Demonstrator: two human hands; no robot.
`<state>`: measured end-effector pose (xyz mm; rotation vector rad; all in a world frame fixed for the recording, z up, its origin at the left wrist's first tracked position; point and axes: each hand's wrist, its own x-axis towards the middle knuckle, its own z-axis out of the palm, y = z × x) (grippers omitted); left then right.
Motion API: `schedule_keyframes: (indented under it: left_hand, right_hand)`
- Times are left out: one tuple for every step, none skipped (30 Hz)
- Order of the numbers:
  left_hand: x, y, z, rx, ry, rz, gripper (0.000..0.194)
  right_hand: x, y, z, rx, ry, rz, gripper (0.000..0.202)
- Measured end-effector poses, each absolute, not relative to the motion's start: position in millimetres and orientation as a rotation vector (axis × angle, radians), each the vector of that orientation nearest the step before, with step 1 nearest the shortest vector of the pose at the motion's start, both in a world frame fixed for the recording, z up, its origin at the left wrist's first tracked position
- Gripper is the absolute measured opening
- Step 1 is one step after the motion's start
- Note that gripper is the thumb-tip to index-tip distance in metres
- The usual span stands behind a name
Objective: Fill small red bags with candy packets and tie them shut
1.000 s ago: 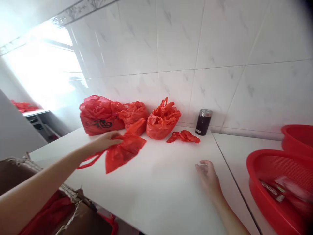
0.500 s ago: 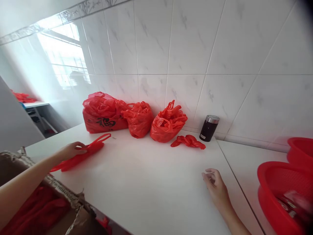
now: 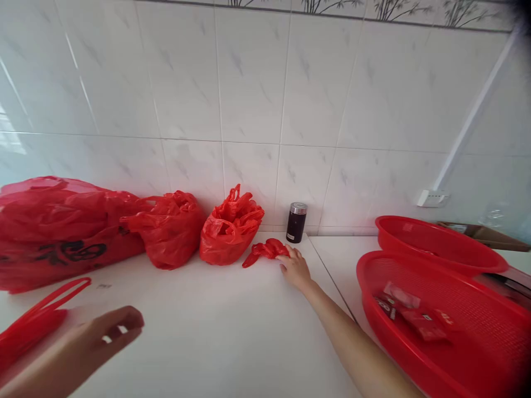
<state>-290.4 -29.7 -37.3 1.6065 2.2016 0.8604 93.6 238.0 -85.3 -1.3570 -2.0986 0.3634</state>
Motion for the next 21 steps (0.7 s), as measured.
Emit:
schedule_keyframes:
  left_hand:
    - [-269, -24, -34, 1.675, 2.121, 0.707, 0.021]
    - [-248, -17, -30, 1.729, 2.057, 0.594, 0.022]
    - [-228, -9, -25, 1.803, 1.987, 0.512, 0.024]
    - [-210, 1, -21, 1.855, 1.946, 0.477, 0.024]
    - [-192, 12, -17, 1.888, 1.933, 0.473, 0.024]
    - [-175, 24, -15, 1.923, 1.928, 0.507, 0.024]
    - [-158, 37, -14, 1.959, 1.932, 0.576, 0.029]
    - [-141, 50, -14, 1.997, 1.933, 0.661, 0.038]
    - [-126, 63, -15, 2.029, 1.924, 0.744, 0.05]
    - [-111, 75, -16, 2.043, 1.904, 0.819, 0.06]
    - [-99, 86, -17, 2.036, 1.87, 0.871, 0.065]
    - [-89, 95, -18, 2.013, 1.833, 0.897, 0.063]
    - [-84, 102, -18, 1.975, 1.797, 0.9, 0.052]
    - [-81, 108, -19, 1.933, 1.766, 0.889, 0.037]
    - [-83, 112, -19, 1.893, 1.742, 0.877, 0.024]
    - [-87, 114, -18, 1.853, 1.73, 0.87, 0.021]
    - [-92, 114, -18, 1.808, 1.729, 0.879, 0.023]
    - [-99, 111, -17, 1.756, 1.729, 0.908, 0.026]
    - [-104, 107, -17, 1.698, 1.729, 0.947, 0.027]
    - [-109, 101, -17, 1.637, 1.731, 0.99, 0.029]
    - [-111, 94, -17, 1.574, 1.728, 1.029, 0.03]
  right_hand:
    - [92, 242, -86, -1.368, -2.133, 0.383, 0.033]
    - [92, 245, -87, -1.377, -2.16, 0.407, 0.03]
    - [92, 245, -88, -1.379, -2.176, 0.432, 0.027]
    - [93, 243, -89, -1.372, -2.184, 0.454, 0.023]
    - [94, 238, -89, -1.357, -2.181, 0.472, 0.02]
    - [95, 231, -89, -1.336, -2.169, 0.486, 0.019]
    - [97, 222, -87, -1.31, -2.151, 0.499, 0.018]
    - [100, 211, -84, -1.284, -2.13, 0.51, 0.018]
    - [103, 199, -80, -1.261, -2.115, 0.515, 0.018]
    - [106, 185, -75, -1.224, -2.103, 0.539, 0.02]
    - [111, 172, -70, -1.163, -2.089, 0.597, 0.022]
    - [116, 160, -64, -1.085, -2.066, 0.686, 0.023]
    - [121, 150, -59, -0.998, -2.027, 0.793, 0.024]
    - [126, 142, -54, -0.919, -1.965, 0.903, 0.024]
    - [132, 137, -50, -0.871, -1.874, 0.998, 0.023]
    - [138, 134, -48, -0.869, -1.751, 1.072, 0.022]
    - [144, 135, -48, -0.907, -1.616, 1.117, 0.022]
    - [149, 138, -49, -0.955, -1.479, 1.146, 0.024]
    - [153, 142, -52, -0.997, -1.36, 1.167, 0.028]
    - [156, 147, -56, -1.03, -1.27, 1.18, 0.032]
    - [158, 152, -59, -1.052, -1.216, 1.184, 0.035]
